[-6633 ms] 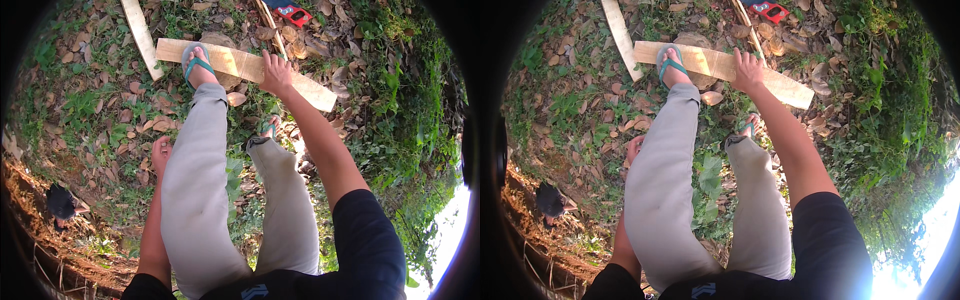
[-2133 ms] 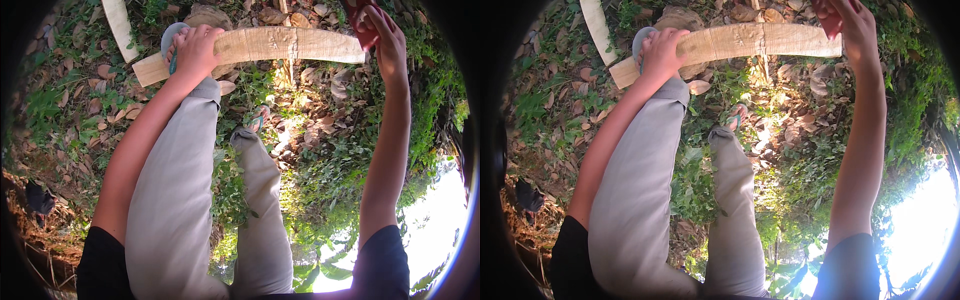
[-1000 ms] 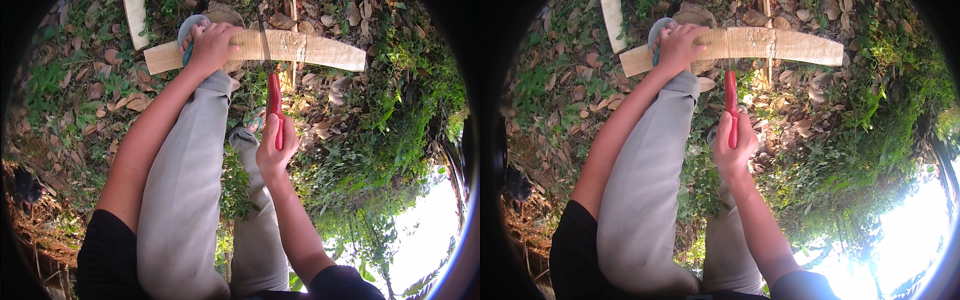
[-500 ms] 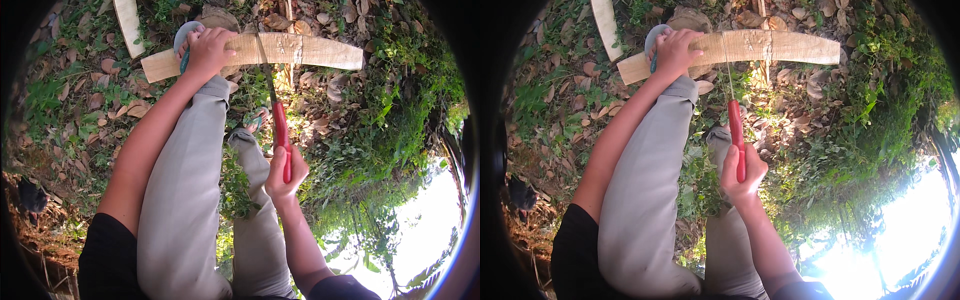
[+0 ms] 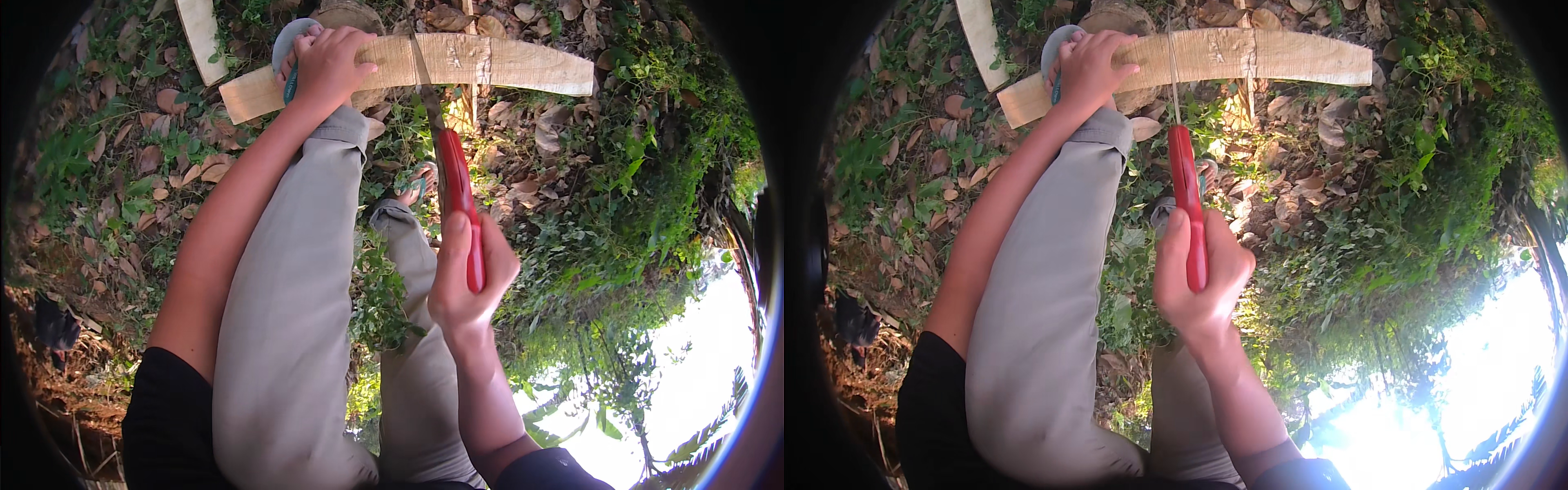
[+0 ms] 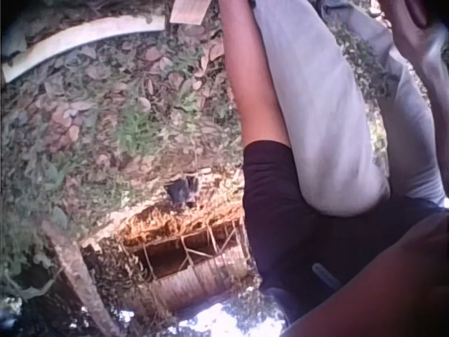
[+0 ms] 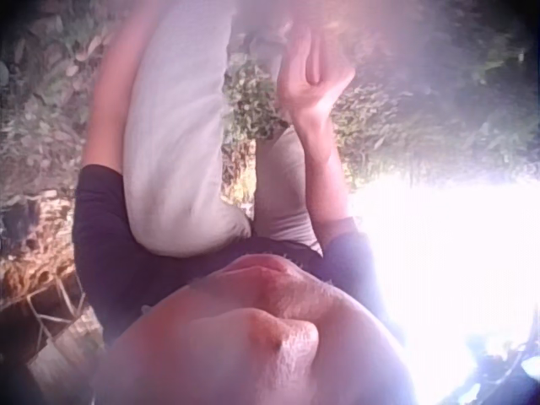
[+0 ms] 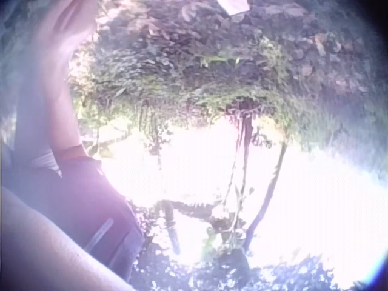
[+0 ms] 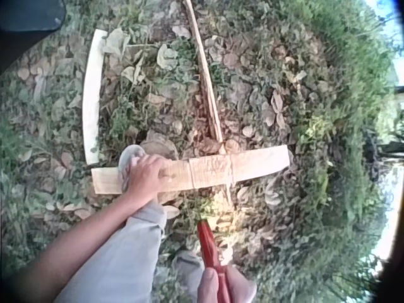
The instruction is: The person saws through a wooden log and then saws into a wooden plank, holding the materials in place by hand and foot.
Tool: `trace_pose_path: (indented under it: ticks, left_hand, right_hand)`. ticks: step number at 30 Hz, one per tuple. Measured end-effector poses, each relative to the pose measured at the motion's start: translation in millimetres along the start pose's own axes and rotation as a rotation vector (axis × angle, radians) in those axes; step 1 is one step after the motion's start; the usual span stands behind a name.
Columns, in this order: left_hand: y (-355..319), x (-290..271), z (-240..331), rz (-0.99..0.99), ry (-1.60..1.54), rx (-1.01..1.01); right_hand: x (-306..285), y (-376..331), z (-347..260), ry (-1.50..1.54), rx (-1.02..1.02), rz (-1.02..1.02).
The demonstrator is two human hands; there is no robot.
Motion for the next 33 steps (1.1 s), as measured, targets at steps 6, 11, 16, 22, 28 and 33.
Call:
trace_pose_path:
  ticks: [6, 11, 16, 22, 28, 33]
  left_hand:
    - [2.4, 6.7, -3.3, -0.036, -0.020, -0.039]
    - [-0.8, -0.5, -2.5, 0.001, -0.047, -0.018]
    - [8.6, 5.4, 4.2, -0.038, -0.044, -0.043]
    - [-4.9, -0.6, 0.4, -0.050, -0.033, -0.014]
    - [9.9, 6.5, 12.4, -0.076, -0.065, -0.016]
    - [-1.7, -1.4, -3.4, -0.069, 0.001, -0.018]
  right_hand:
    - [43.1, 60.1, 9.8, 0.094, 0.030, 0.044]
    - [4.5, -6.0, 23.2, 0.088, 0.008, 0.036]
    - [46.8, 92.7, 1.1, 0.013, -0.040, 0.082]
    - [22.8, 4.0, 18.6, 0.076, 0.073, 0.016]
    - [58.2, 100.6, 7.2, -0.006, -0.003, 0.154]
    - [40.3, 29.3, 18.1, 0.107, 0.032, 0.087]
Point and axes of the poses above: each hand's wrist, its own y-axis towards the middle knuckle, its own x-axis out of the palm, z = x × y, the point moved 9 cm from there along y, towards the middle knuckle, and after that the axes turned 14 degrees about x, right-handed, at the moved point
